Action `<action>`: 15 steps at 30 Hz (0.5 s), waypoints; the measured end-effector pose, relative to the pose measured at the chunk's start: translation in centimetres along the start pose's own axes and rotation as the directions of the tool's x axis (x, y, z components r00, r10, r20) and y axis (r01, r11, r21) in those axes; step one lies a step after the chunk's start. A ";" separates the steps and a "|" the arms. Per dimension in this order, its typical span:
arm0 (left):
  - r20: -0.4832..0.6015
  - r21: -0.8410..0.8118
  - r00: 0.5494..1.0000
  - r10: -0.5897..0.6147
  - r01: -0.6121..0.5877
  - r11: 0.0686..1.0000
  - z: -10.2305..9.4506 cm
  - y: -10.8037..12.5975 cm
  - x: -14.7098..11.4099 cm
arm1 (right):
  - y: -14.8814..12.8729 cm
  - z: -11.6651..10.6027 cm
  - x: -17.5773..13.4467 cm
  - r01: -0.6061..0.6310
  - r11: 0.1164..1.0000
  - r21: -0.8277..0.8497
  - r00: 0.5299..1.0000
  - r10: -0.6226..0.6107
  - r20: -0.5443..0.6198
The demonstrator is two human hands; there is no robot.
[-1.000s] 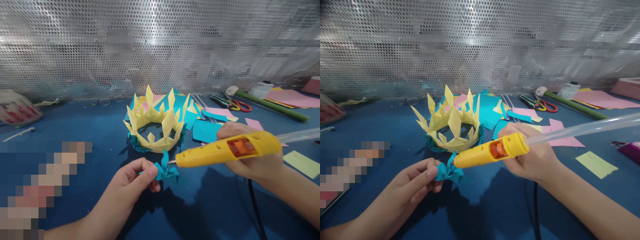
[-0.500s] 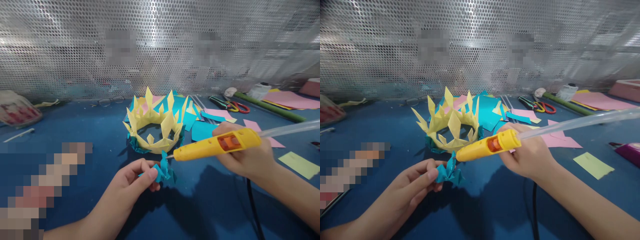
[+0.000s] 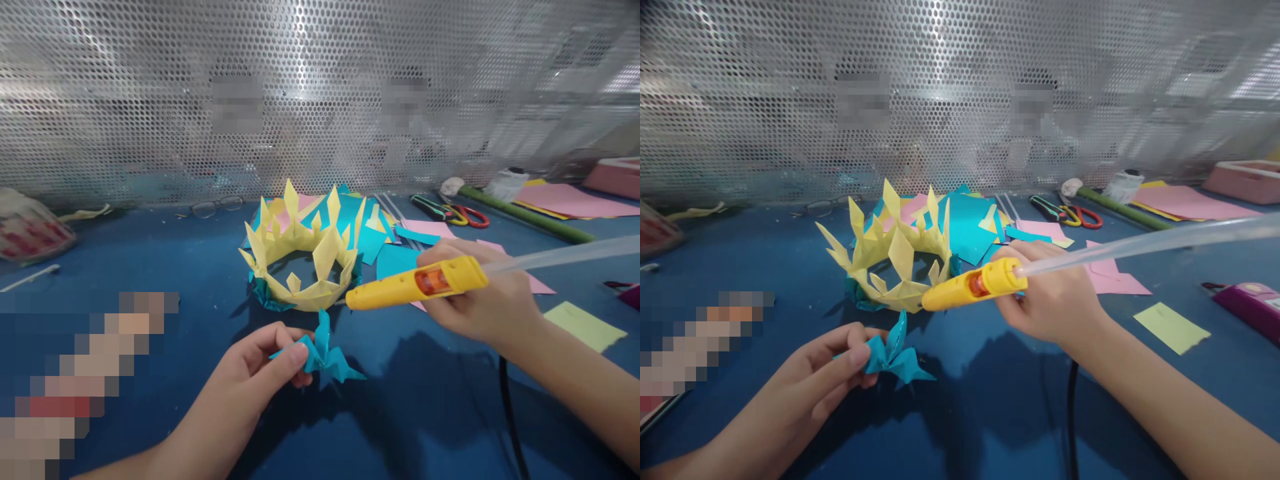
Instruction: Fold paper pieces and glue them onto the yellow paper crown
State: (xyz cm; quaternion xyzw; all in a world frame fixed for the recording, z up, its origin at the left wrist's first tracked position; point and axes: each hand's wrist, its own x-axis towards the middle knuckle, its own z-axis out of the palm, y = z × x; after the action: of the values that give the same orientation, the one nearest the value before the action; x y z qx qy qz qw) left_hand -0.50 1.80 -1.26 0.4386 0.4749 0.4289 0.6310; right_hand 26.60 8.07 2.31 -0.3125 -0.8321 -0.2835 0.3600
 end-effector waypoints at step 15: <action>0.009 0.027 0.999 0.030 -0.030 0.999 0.5 0.5 -0.1 | 14.6 -1.8 -6.6 -0.716 0.593 -0.369 0.571 0.801 0.179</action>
State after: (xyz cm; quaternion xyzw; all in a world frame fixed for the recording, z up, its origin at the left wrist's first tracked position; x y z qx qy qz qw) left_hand -0.11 1.80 -0.69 0.4562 0.4711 0.4299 0.6205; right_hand 41.51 14.11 1.80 -0.7270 -0.6177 -0.1484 0.2605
